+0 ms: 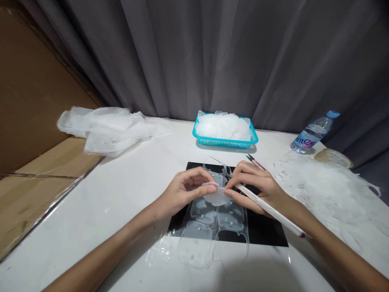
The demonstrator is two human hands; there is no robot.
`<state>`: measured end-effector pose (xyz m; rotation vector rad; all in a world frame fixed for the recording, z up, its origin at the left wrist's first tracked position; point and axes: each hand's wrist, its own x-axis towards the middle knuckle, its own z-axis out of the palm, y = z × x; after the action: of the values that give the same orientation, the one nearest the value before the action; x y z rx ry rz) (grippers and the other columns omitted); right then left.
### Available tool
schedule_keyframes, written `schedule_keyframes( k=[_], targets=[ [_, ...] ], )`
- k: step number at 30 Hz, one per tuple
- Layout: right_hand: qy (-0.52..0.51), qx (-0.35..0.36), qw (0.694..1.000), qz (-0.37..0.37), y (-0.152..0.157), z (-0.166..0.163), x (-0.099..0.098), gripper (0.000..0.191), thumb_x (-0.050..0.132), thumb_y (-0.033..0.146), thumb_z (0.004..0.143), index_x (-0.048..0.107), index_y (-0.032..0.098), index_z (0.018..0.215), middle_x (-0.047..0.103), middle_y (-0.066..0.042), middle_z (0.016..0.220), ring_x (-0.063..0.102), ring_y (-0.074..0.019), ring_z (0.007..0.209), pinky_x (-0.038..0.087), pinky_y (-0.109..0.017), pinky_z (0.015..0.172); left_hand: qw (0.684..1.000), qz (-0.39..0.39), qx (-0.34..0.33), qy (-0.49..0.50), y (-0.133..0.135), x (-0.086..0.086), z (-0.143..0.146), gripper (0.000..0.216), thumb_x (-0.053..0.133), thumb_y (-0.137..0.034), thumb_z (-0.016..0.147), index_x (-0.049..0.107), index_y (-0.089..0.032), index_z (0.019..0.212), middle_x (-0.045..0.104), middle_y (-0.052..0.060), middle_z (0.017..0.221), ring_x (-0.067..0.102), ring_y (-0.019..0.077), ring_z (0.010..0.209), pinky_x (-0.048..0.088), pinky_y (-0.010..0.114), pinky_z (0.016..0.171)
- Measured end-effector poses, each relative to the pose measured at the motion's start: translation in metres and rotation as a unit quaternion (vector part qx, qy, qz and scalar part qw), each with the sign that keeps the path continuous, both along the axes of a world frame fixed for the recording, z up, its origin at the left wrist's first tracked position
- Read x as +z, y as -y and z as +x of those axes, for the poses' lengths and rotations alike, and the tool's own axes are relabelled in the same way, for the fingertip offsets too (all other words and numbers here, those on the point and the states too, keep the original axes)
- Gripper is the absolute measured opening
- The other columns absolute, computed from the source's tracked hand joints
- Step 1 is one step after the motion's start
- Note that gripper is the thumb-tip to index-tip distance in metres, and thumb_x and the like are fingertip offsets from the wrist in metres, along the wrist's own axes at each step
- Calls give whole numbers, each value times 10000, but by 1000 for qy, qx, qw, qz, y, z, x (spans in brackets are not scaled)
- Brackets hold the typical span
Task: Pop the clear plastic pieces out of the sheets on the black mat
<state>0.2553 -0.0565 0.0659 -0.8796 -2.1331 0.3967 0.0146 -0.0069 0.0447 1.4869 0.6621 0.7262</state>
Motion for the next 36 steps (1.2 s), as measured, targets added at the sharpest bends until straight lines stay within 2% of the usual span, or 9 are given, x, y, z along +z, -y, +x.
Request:
schedule_keyframes(
  k=[17, 22, 25, 28, 31, 36],
  targets=[
    [5, -8, 999, 43, 12, -4, 14, 54, 681, 218, 966, 709, 250, 999, 619, -19, 833, 585, -174, 743, 502, -357, 721, 998, -21, -57, 8, 5, 5, -1, 114, 774, -302, 916, 748, -191, 923, 776, 52, 921, 736, 191, 883, 576, 298, 814],
    [8, -7, 999, 53, 12, -4, 13, 35, 663, 225, 983, 693, 236, 998, 611, -25, 835, 572, -175, 747, 497, -354, 711, 997, -36, -65, 13, 5, 5, 0, 117, 771, -308, 917, 741, -195, 921, 749, 33, 876, 711, 169, 836, 558, 279, 788],
    [1, -28, 999, 39, 6, -2, 7, 45, 644, 208, 992, 688, 213, 980, 609, -33, 849, 588, -179, 785, 495, -344, 722, 995, -80, -51, 3, 5, 5, 2, 210, 755, -393, 924, 716, -187, 933, 690, 7, 797, 664, 143, 737, 560, 276, 748],
    [18, -103, 994, 30, -1, 2, 0, 108, 605, 219, 1020, 682, 209, 945, 622, -41, 855, 605, -188, 805, 491, -346, 738, 986, -165, -29, 5, 5, 3, 5, 282, 731, -465, 934, 663, -191, 945, 660, -3, 807, 657, 138, 726, 597, 329, 809],
    [56, -166, 983, 57, -7, 7, -5, 130, 574, 230, 1036, 683, 206, 972, 630, -56, 880, 615, -206, 827, 495, -362, 766, 973, -228, -11, 36, 4, -2, 7, 293, 755, -447, 923, 609, -194, 908, 654, -6, 836, 695, 151, 780, 600, 363, 875],
    [117, -178, 976, 44, -6, 14, -17, 158, 541, 230, 1046, 695, 198, 1057, 644, -71, 935, 639, -218, 868, 522, -372, 799, 956, -282, 19, 77, 0, -9, 9, 257, 758, -384, 930, 594, -187, 920, 681, 21, 902, 738, 187, 851, 581, 340, 874]
  ],
)
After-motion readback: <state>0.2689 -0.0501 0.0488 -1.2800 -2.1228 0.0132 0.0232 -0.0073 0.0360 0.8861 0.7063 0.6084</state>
